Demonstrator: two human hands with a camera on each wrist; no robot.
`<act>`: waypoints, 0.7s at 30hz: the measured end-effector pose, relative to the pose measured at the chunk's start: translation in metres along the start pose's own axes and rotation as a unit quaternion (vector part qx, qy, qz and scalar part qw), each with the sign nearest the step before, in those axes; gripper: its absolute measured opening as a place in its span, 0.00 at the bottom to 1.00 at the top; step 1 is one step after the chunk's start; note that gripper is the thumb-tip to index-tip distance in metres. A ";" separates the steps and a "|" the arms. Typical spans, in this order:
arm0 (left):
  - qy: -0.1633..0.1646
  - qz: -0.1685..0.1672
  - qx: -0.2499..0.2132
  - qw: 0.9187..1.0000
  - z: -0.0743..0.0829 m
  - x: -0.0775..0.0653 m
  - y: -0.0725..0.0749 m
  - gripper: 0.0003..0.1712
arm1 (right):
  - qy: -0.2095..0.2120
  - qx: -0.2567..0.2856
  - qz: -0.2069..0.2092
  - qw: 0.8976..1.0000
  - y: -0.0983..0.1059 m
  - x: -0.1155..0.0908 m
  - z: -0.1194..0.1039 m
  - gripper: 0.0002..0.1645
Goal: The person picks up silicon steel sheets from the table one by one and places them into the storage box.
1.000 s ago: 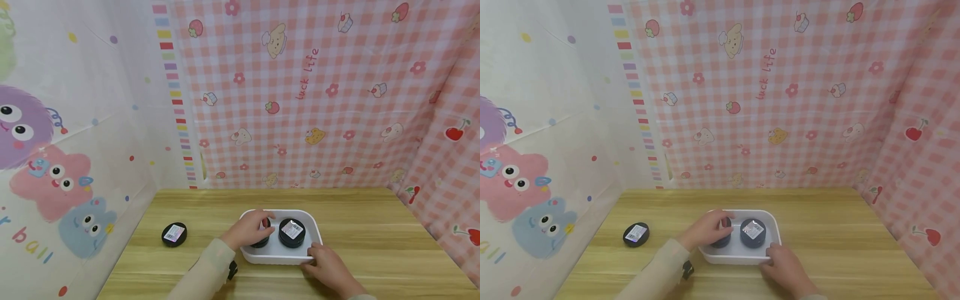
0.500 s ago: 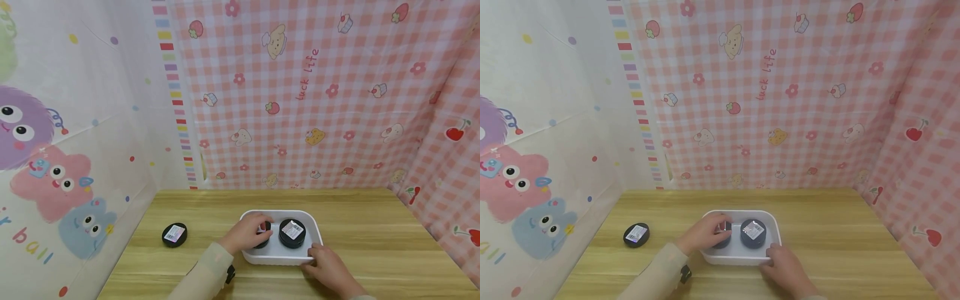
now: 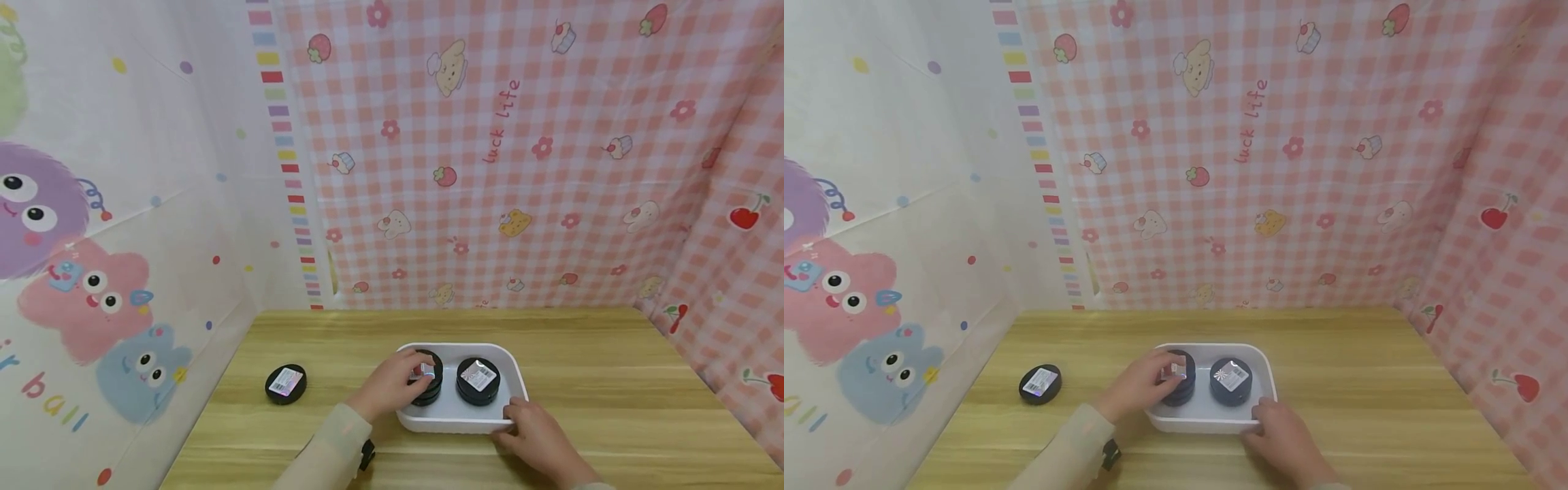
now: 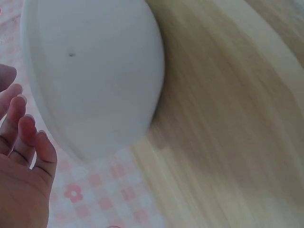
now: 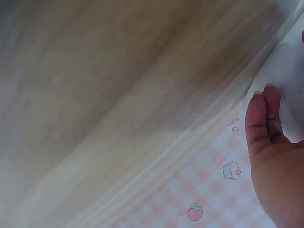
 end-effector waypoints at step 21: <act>0.060 0.024 -0.019 0.998 -0.020 -0.018 0.009 0.18 | -0.003 -0.006 0.002 1.000 -0.001 0.000 0.001 0.15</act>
Point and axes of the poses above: each hand's wrist, its own x-axis towards the middle knuckle, its own y-axis out of the back of the hand, z = x × y, the point moved 10 cm from there along x, towards the middle knuckle, and after that the axes turned 14 degrees about -x, right-handed, at the moved point
